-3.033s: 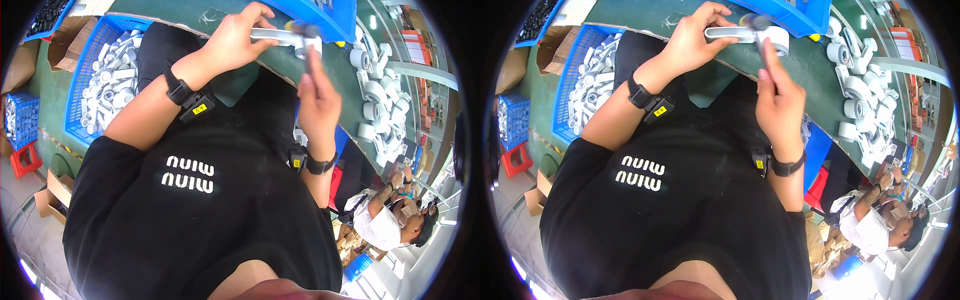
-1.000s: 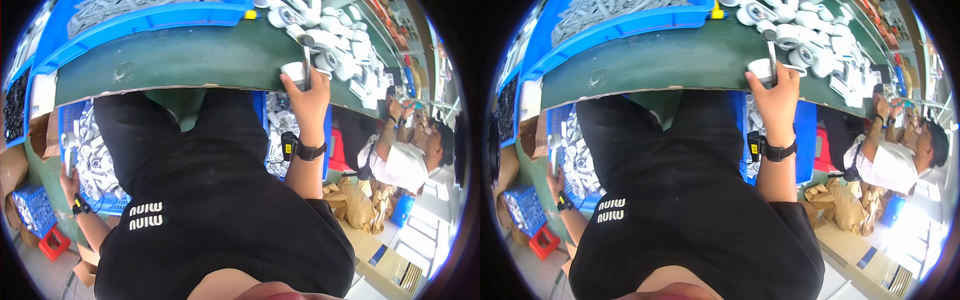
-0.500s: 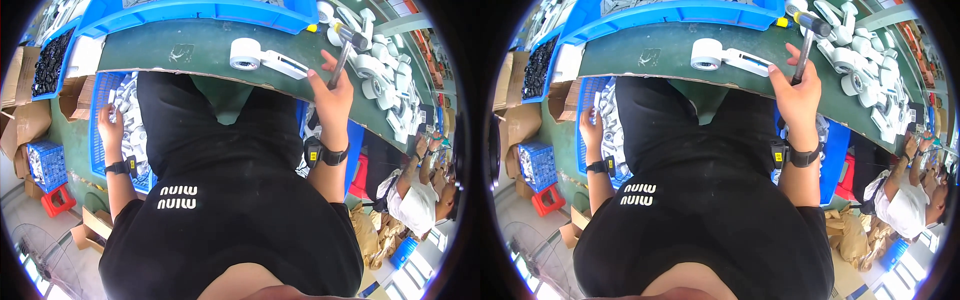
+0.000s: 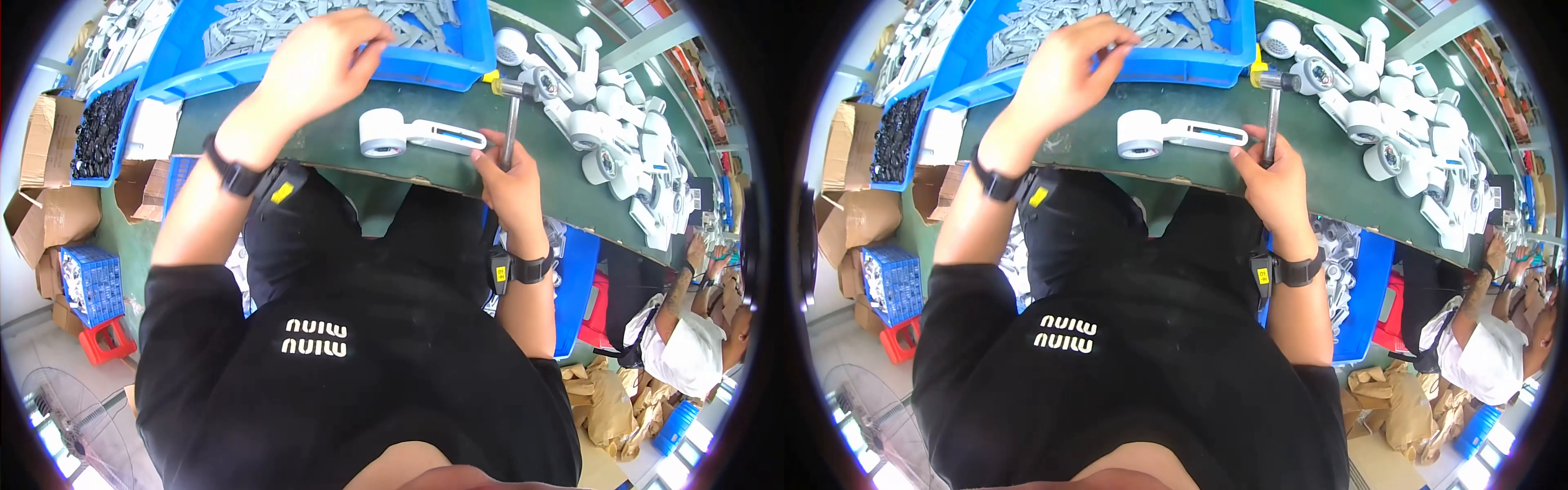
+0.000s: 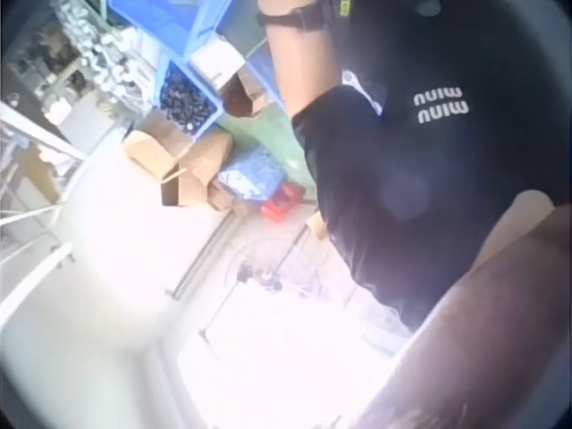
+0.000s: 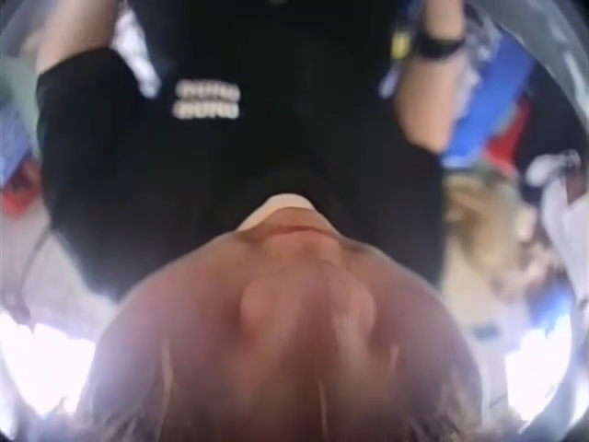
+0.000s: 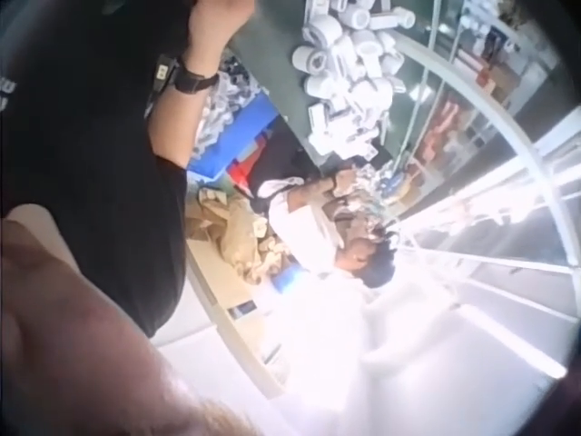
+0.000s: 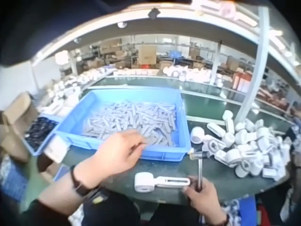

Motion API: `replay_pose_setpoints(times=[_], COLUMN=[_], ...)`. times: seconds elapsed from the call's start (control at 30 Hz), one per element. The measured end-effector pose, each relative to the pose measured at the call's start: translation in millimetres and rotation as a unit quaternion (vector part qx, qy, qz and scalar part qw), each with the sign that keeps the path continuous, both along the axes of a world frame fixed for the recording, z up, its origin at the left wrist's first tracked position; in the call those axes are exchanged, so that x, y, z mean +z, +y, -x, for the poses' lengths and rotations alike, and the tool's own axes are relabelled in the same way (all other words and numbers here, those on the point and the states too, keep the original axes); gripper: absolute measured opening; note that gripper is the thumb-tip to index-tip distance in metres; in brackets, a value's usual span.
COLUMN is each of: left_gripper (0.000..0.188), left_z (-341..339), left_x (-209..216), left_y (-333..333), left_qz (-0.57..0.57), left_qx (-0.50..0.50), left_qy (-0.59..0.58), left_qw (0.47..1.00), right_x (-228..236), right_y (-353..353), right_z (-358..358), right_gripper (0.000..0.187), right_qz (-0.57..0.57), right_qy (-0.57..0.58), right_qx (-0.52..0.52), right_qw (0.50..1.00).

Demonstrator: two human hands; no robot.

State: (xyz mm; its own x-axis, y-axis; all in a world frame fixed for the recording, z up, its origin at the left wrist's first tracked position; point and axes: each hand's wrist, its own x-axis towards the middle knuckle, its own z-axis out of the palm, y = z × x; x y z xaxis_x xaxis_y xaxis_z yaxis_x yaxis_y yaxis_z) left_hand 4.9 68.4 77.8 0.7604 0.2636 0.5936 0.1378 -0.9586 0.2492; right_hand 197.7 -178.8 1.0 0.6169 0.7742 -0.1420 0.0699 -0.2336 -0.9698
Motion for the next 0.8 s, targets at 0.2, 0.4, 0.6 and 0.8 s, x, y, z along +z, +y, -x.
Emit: replay_pose_setpoints(times=[0.2, 0.4, 0.6, 0.8], left_gripper=[0.016, 0.017, 0.021, 0.015], left_z=[-98.6, -157.1, -162.5, -100.4], left_x=[13.2, -41.7, -47.0, 12.4], left_y=[53.2, 113.6, 125.3, 46.4], left_qz=[0.000, -0.099, 0.067, 0.004], left_qx=[-0.043, -0.178, -0.112, -0.031], left_qy=[0.201, 0.203, 0.270, 0.204], left_qw=[0.979, 0.958, 0.954, 0.978], right_x=[-4.4, -5.0, -4.7, -4.4], right_y=[-8.1, -10.8, -12.5, -9.7], right_z=[-3.1, -1.0, -2.0, 4.0], right_gripper=[0.032, 0.031, 0.029, 0.042], right_qz=[-0.026, -0.035, -0.043, -0.069], right_qy=[0.064, 0.055, 0.086, 0.063], right_qx=[-0.009, 0.002, 0.003, -0.052], right_qw=[0.998, 0.998, 0.995, 0.994])
